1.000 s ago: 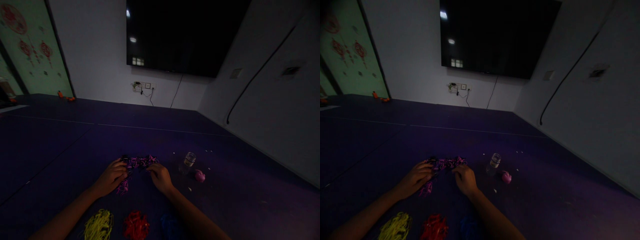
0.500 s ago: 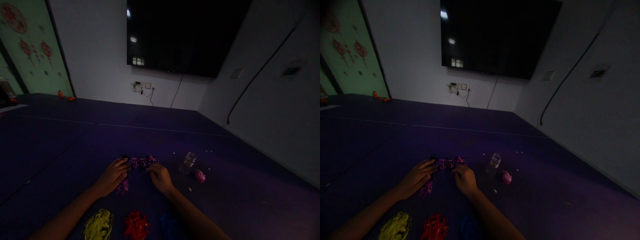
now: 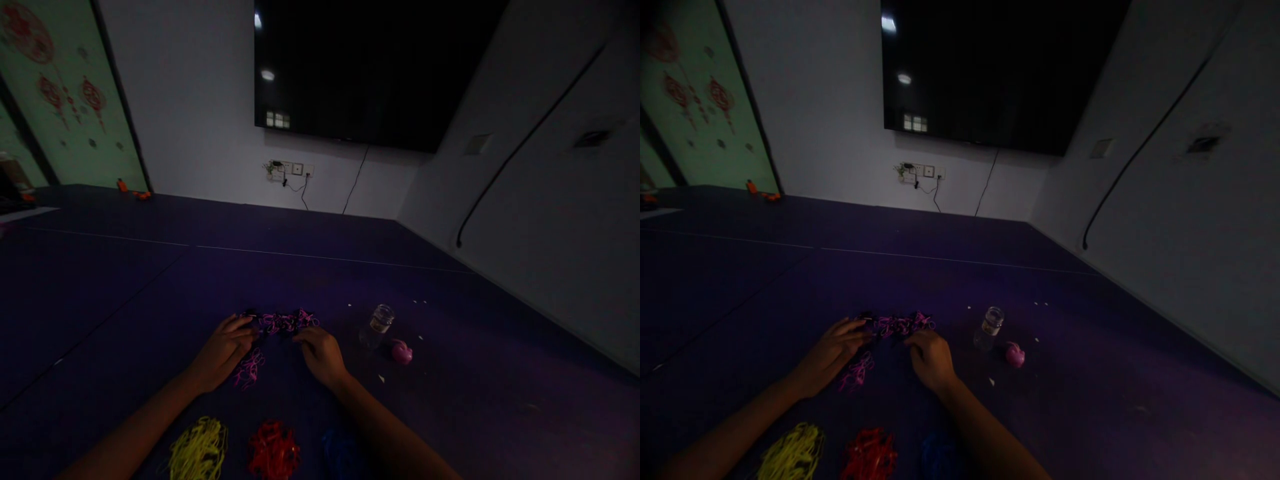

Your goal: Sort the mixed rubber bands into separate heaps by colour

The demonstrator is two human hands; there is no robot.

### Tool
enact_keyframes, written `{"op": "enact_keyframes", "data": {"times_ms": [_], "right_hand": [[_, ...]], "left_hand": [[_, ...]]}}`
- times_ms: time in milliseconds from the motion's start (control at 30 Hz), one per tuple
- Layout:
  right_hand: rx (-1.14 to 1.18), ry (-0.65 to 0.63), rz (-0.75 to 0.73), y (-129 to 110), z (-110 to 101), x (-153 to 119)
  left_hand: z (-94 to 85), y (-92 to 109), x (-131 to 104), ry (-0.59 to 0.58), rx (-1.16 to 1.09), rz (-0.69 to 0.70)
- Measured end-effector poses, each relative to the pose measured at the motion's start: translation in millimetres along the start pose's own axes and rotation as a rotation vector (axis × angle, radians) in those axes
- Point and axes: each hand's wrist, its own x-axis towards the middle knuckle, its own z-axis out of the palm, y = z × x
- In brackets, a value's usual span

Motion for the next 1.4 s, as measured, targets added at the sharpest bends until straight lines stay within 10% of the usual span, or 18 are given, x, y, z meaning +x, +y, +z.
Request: {"op": "enact_keyframes", "data": {"times_ms": [433, 1100, 1400], "right_hand": [[-0.006, 0.001, -0.003, 0, 1, -1], [-0.013, -0.03, 0.023, -3, -1, 1], [-0.027, -0.024, 0.006, -2, 0, 0]], "left_hand": [[0.7, -5, -4, 0.288, -0.024, -0.148], [0.5, -7, 2, 0.291, 0.12, -0.327], [0.9, -1, -2, 0.201, -0.033, -0.149]]}}
